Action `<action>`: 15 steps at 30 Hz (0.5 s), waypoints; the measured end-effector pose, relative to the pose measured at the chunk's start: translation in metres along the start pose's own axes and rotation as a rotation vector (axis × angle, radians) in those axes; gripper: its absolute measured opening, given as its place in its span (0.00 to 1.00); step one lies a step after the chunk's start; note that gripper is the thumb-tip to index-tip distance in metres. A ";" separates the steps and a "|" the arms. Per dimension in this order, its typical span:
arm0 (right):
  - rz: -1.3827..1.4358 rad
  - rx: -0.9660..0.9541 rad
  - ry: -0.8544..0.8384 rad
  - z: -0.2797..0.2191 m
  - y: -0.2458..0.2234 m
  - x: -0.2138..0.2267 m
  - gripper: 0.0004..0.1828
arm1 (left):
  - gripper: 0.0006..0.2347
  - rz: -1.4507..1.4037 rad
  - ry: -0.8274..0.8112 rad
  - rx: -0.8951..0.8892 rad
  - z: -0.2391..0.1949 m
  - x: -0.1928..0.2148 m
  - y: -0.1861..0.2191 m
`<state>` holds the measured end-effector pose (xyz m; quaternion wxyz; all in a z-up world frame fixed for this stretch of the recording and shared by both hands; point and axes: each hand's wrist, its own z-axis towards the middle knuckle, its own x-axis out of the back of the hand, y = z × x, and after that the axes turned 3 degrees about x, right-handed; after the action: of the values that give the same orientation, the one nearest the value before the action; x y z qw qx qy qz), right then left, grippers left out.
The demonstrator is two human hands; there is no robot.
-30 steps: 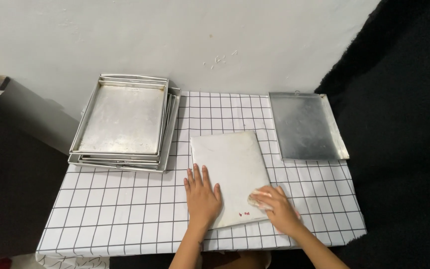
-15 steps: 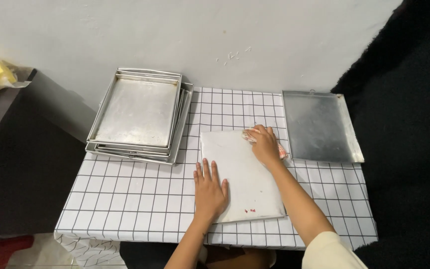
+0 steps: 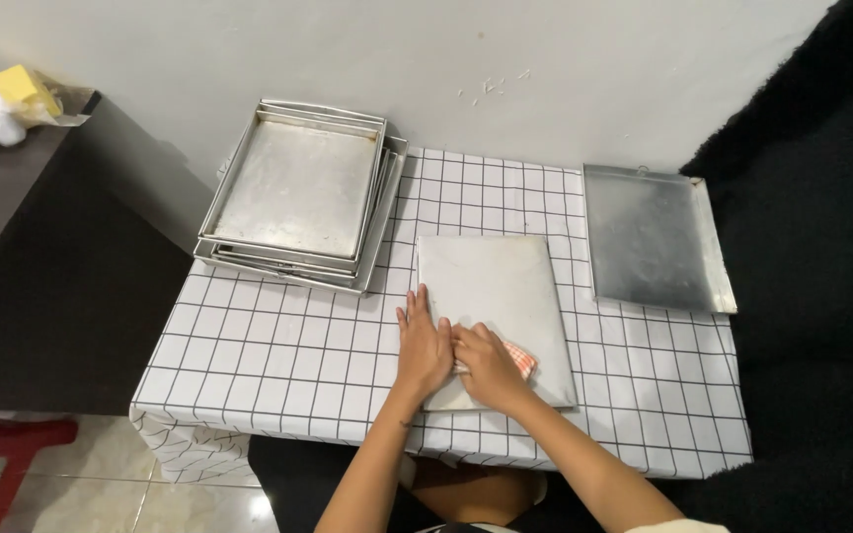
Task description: A person is cleaning a stack of metal baking trays by wiping them down with a cloth on a table.
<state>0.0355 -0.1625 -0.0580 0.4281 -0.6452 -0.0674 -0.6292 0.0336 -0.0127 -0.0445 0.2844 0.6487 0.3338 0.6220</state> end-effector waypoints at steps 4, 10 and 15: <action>0.012 0.014 -0.074 -0.036 -0.021 0.016 0.19 | 0.30 0.035 -0.008 0.016 0.008 -0.004 -0.010; 0.481 -0.131 -0.365 -0.077 -0.022 0.062 0.41 | 0.35 -0.127 -0.011 0.006 0.017 -0.012 -0.041; 1.370 -1.000 0.542 -0.069 -0.011 0.089 0.26 | 0.30 -0.658 0.065 0.076 -0.044 0.032 0.031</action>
<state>-0.0057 -0.2401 0.0130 0.3798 -0.4842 0.7196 -0.3217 -0.0075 -0.0093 0.0024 0.4349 0.4961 0.5571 0.5045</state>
